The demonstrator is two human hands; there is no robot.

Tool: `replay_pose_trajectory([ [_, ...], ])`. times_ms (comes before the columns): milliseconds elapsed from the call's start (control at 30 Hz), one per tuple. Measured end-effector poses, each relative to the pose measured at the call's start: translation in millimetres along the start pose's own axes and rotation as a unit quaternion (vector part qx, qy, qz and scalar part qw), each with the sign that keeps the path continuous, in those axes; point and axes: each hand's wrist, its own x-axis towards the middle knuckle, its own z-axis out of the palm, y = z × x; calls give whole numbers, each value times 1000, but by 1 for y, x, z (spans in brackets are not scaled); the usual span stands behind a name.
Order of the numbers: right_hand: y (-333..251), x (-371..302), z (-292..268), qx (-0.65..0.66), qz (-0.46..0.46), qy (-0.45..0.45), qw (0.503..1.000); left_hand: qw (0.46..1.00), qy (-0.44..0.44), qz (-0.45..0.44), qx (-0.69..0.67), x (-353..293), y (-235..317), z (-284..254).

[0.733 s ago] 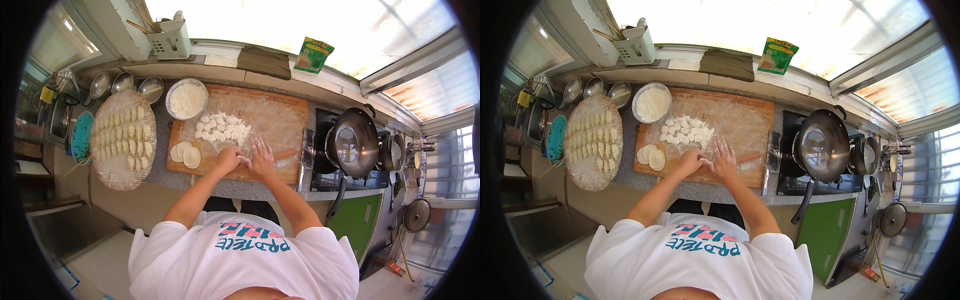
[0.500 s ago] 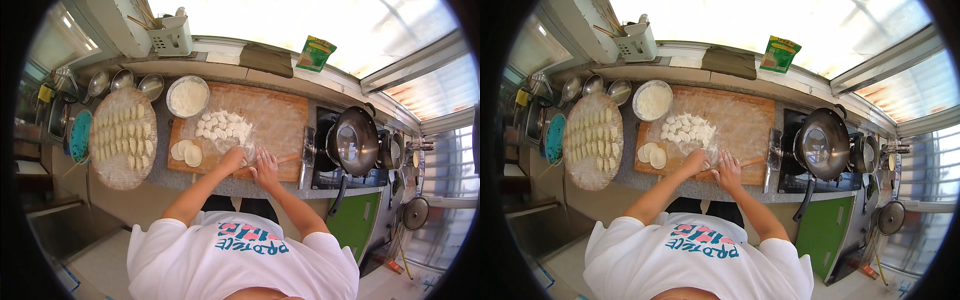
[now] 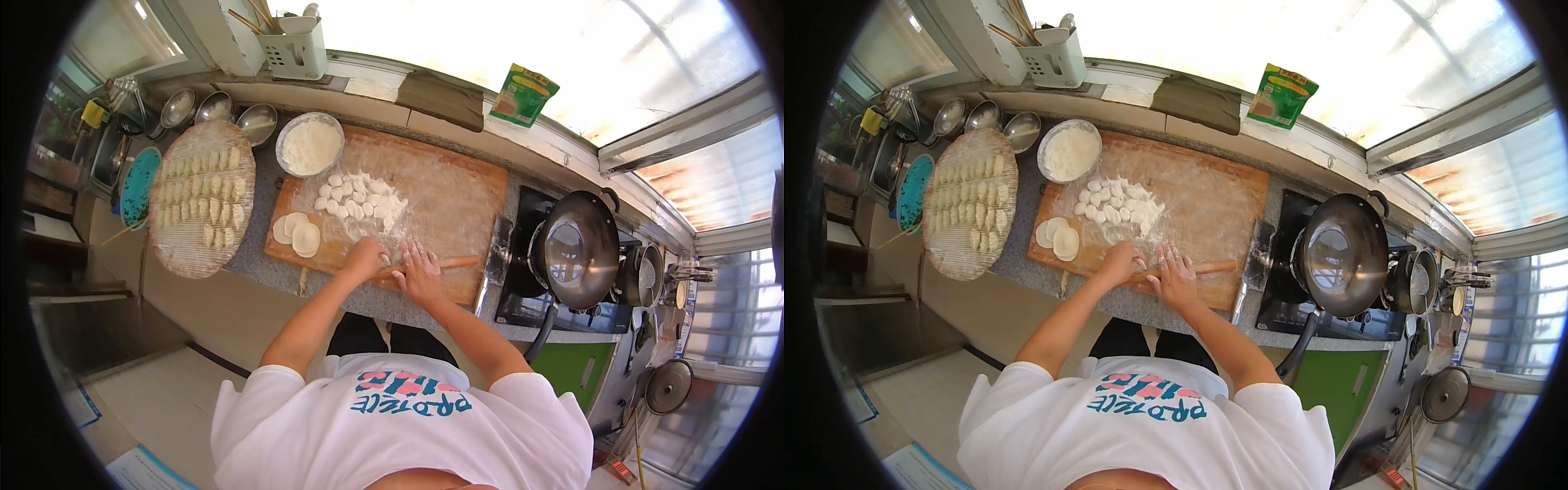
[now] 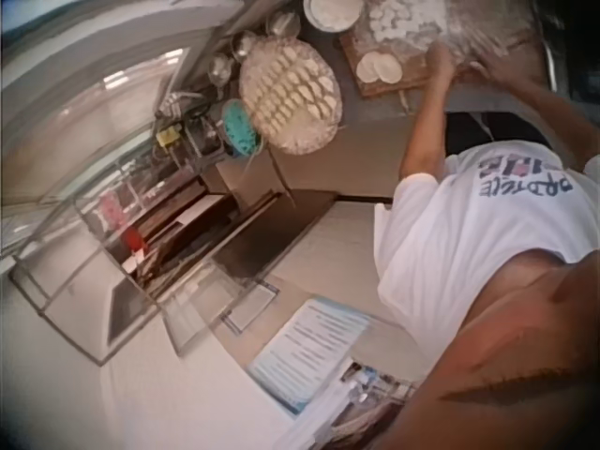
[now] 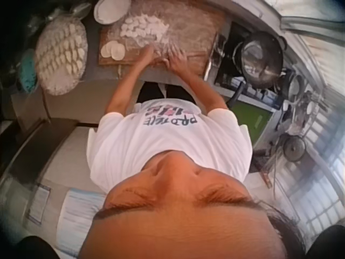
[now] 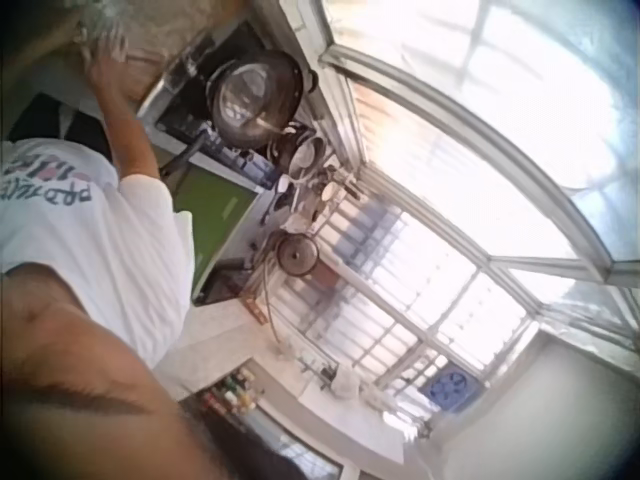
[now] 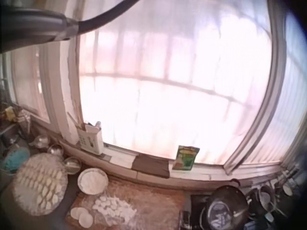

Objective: The person repeatedly rolls small dough balls into flat circular discs using a rolling pin on a floured wooden board. The flattened discs are stacked on the board, while a tray of pre-made dumplings sits nearby.

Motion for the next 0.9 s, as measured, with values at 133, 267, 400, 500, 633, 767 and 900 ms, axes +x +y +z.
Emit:
replay_pose_trajectory([
  [133, 8, 45, -2, 11, -10, 42, 999, 999, 4, -7, -48, 17, 1, -11],
  [267, 8, 20, -3, 0, -34, 15, 999, 990, 5, -121, -75, 8, 14, -21],
  [400, 4, -26, -1, 8, -48, -4, 999, 995, 20, -97, -31, -6, 13, -7],
  [500, 4, -3, -1, -4, -37, -6, 999, 1000, 10, -3, -20, 2, -6, 4],
  [633, 9, 60, -4, -9, 5, 22, 1000, 999, -6, -11, -41, 24, 3, -11],
  [767, 10, 44, -1, -13, -13, 36, 999, 994, -34, -62, -88, 23, 11, -17],
  [900, -1, -21, -1, -20, -24, 5, 999, 989, -64, 134, -25, 17, -11, 8],
])
